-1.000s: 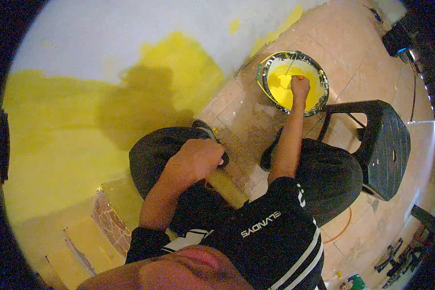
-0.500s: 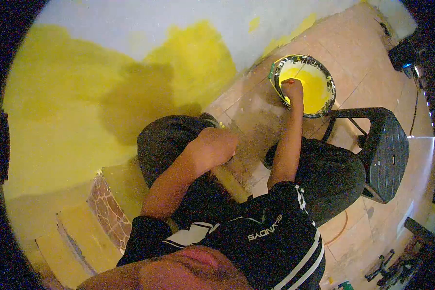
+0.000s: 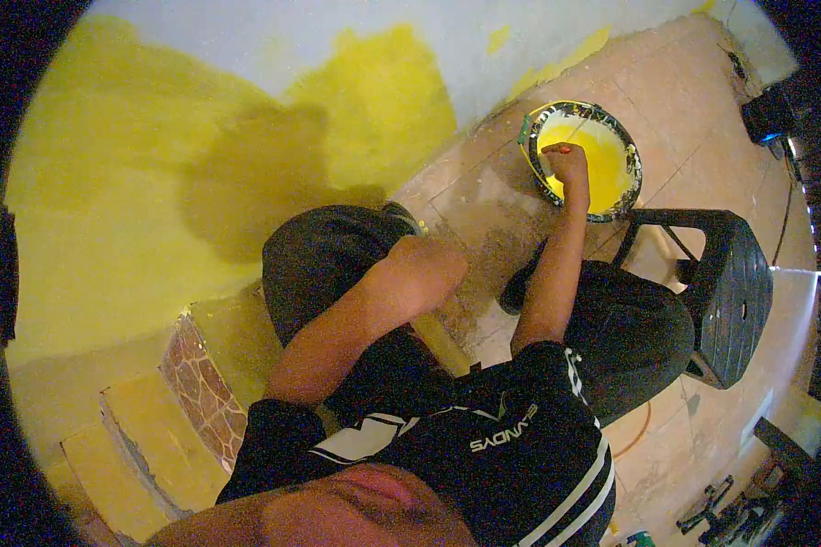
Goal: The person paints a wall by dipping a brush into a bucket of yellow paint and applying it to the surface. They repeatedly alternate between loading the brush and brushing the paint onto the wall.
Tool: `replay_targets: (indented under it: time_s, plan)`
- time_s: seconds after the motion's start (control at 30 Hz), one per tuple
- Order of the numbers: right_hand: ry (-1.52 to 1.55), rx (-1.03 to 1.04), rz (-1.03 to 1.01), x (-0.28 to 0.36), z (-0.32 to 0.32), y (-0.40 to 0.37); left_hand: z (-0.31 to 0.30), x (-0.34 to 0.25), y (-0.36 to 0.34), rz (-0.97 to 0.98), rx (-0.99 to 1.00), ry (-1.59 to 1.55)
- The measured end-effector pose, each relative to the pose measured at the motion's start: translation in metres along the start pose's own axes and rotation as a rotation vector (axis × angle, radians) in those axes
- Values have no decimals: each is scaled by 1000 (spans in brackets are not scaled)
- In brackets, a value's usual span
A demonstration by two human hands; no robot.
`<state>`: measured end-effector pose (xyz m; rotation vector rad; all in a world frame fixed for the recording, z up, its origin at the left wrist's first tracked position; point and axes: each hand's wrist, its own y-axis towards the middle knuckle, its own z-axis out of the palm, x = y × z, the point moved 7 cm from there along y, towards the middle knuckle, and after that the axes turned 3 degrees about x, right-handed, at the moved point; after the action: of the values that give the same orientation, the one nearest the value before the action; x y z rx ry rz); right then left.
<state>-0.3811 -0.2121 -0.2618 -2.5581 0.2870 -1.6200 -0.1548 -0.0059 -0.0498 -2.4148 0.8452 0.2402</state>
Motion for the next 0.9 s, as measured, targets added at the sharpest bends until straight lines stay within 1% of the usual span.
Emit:
replay_targets:
  time_s: [0.03,0.07,0.17,0.2,0.23,0.27,0.3,0.33,0.4,0.43,0.5,0.53,0.57,0.63,0.67,0.73,0.77,0.83,0.87,0.9]
  plan:
    - [12,-46,-9,1,-1,0,-2,-1,-1,20,-46,1]
    - [23,-93,-18,1,-3,0,0,0,0,23,-45,0]
    - [74,-73,4,-3,-2,1,1,0,1,41,-63,13]
    - [62,-129,51,0,-8,-3,-1,-1,0,33,-51,26]
    - [60,-132,51,6,-11,-8,-2,-1,0,23,-39,39]
    - [102,-86,43,12,-9,-12,-1,-1,1,26,-39,40]
    - [144,-41,33,10,-7,-11,0,1,2,4,-14,20]
    - [144,-44,33,7,-7,-9,2,3,3,-18,10,-1]
    - [8,-140,-26,9,-12,-7,3,2,2,-9,-17,19]
    - [9,-144,-26,10,-12,-7,3,3,1,-2,-42,39]
    - [45,-228,89,-1,-18,-7,5,4,4,10,-34,35]
    - [18,-274,8,2,-18,-5,6,3,4,21,-24,29]
    - [20,-276,8,-1,-21,-3,6,3,4,22,-24,32]
    - [234,-178,174,-3,-20,-10,4,4,3,-14,-25,21]
    - [235,-179,172,2,-23,-13,2,3,4,-14,-26,21]
    - [169,-376,103,10,-43,-18,3,4,6,-30,59,39]
    - [172,-377,100,12,-48,-20,4,6,6,-31,56,42]
    - [663,-425,209,10,-58,-31,6,8,6,-24,22,-9]
    - [690,-485,215,9,-67,-32,5,8,6,-23,20,-8]
    - [690,-486,212,16,-72,-35,4,7,6,-25,41,-4]
